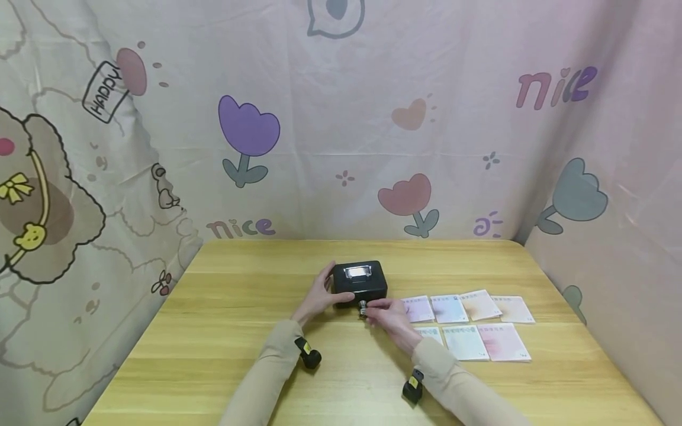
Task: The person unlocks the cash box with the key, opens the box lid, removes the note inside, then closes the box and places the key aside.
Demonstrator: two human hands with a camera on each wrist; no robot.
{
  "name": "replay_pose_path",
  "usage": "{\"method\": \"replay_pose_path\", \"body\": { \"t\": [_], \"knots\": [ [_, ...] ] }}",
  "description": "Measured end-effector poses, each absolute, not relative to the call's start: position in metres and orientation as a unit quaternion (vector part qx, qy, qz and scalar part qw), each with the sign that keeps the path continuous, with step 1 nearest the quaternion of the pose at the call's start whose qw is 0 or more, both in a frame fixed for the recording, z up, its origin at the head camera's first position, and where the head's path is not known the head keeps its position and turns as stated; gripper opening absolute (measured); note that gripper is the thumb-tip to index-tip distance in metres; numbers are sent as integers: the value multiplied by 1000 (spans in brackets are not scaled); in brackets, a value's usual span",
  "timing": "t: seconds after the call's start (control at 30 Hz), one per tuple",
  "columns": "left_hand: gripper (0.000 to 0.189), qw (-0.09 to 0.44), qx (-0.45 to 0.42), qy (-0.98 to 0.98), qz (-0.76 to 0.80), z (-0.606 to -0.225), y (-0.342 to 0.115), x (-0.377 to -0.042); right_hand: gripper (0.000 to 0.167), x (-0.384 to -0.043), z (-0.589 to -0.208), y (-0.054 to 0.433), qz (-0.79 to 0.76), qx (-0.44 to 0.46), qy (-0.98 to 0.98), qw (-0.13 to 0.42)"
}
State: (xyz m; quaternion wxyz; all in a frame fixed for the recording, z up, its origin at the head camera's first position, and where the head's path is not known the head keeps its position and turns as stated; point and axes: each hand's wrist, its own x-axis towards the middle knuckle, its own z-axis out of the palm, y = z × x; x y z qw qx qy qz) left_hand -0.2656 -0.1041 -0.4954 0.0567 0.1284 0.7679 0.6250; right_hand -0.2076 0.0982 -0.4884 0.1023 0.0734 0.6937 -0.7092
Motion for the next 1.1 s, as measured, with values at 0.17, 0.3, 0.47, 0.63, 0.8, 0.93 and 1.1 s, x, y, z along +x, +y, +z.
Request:
{"method": "replay_pose_path", "body": {
  "t": [0.17, 0.3, 0.47, 0.63, 0.8, 0.93, 1.1],
  "knots": [
    [112, 52, 134, 768, 624, -496, -104, -266, 34, -210, -489, 96, -703, 81, 699, 105],
    [114, 53, 133, 768, 624, -496, -103, -266, 35, -211, -489, 95, -703, 92, 697, 107],
    [115, 52, 129, 770, 622, -496, -103, -266, 35, -212, -490, 94, -692, 99, 708, 100],
    [111, 44, 132, 770, 622, -498, -102, -267, 27, -214, -492, 91, -657, 101, 744, 60],
    [110, 41, 126, 770, 623, -497, -101, -266, 18, -214, -493, 88, -587, 79, 806, 7],
    [112, 38, 125, 775, 618, -497, -101, -263, 14, -212, -492, 88, -526, 56, 848, -29],
    [114, 32, 114, 782, 611, -496, -100, -261, 15, -211, -491, 87, -447, 23, 891, -79]
  ]
}}
